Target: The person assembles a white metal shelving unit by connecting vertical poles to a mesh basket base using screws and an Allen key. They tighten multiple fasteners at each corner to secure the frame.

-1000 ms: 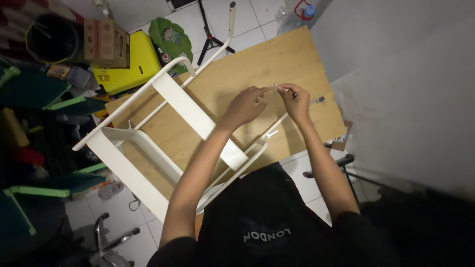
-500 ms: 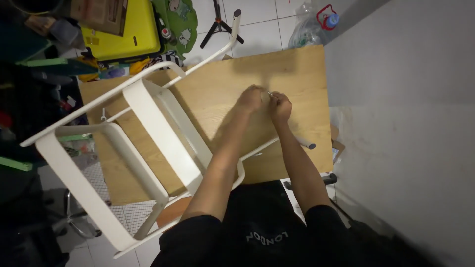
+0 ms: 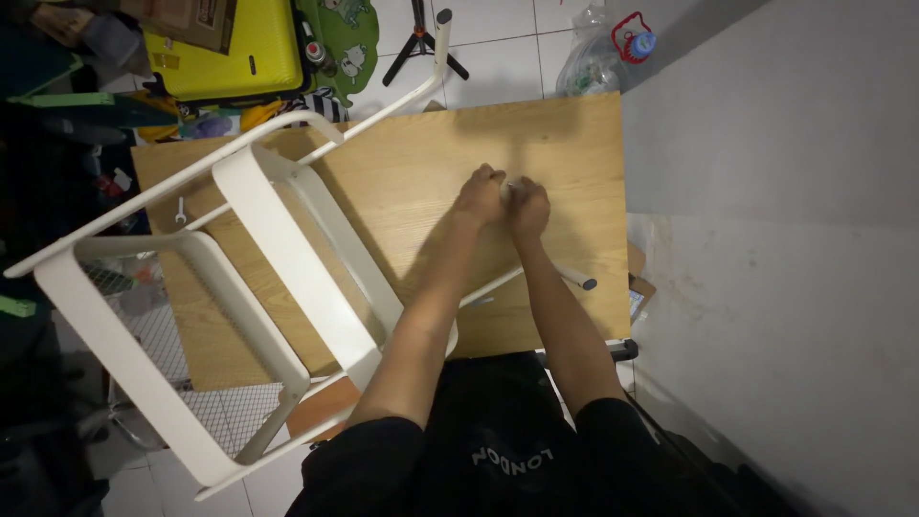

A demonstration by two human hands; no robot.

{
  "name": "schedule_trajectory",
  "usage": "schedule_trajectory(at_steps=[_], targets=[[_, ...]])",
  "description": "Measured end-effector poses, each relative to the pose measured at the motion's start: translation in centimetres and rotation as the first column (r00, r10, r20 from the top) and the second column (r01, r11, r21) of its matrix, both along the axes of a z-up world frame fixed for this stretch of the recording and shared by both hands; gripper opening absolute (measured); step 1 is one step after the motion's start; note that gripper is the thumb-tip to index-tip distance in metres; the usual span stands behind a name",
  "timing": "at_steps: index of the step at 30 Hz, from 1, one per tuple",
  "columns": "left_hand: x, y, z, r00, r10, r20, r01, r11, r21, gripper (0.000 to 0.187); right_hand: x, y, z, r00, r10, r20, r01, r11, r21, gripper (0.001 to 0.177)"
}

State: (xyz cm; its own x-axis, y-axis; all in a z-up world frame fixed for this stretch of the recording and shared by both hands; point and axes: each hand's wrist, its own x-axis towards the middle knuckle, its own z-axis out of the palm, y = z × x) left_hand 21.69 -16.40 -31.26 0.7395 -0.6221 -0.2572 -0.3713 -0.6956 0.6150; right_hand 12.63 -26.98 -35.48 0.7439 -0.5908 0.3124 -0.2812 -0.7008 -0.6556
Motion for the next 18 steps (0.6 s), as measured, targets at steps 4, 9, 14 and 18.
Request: schedule_trajectory(at_steps=[4,9,14,18], targets=[[1.1,1.4,1.1,0.998,0.035,-0.053,-0.033,0.999,0.032,0.044,0.9,1.9,-1.1,0.974,-0.137,0.183,0.022,0.853,0.522,0.022],[2.9,2.1,5.4,0.980,-0.086,-0.177,0.083,0.996,-0.024,0.030,0.7,2.8,2.1,0.936,-0.232,0.264,-0.206,0.248,0.947,0.039],[0.8,3.5,14.9,0.678,-0.073,-0.731,-0.153,0.959,-0.238,0.036,-2.4,3.8,12.5,0.947,-0.171,0.271,-0.132,0.563,0.816,0.026],[-2.2,8.3,22.5,0.620,-0.300,-0.725,-0.122,0.876,-0.467,0.032,-6.8,6.7,21.1,0.899,-0.170,0.403,-0.227,0.604,0.764,0.022]])
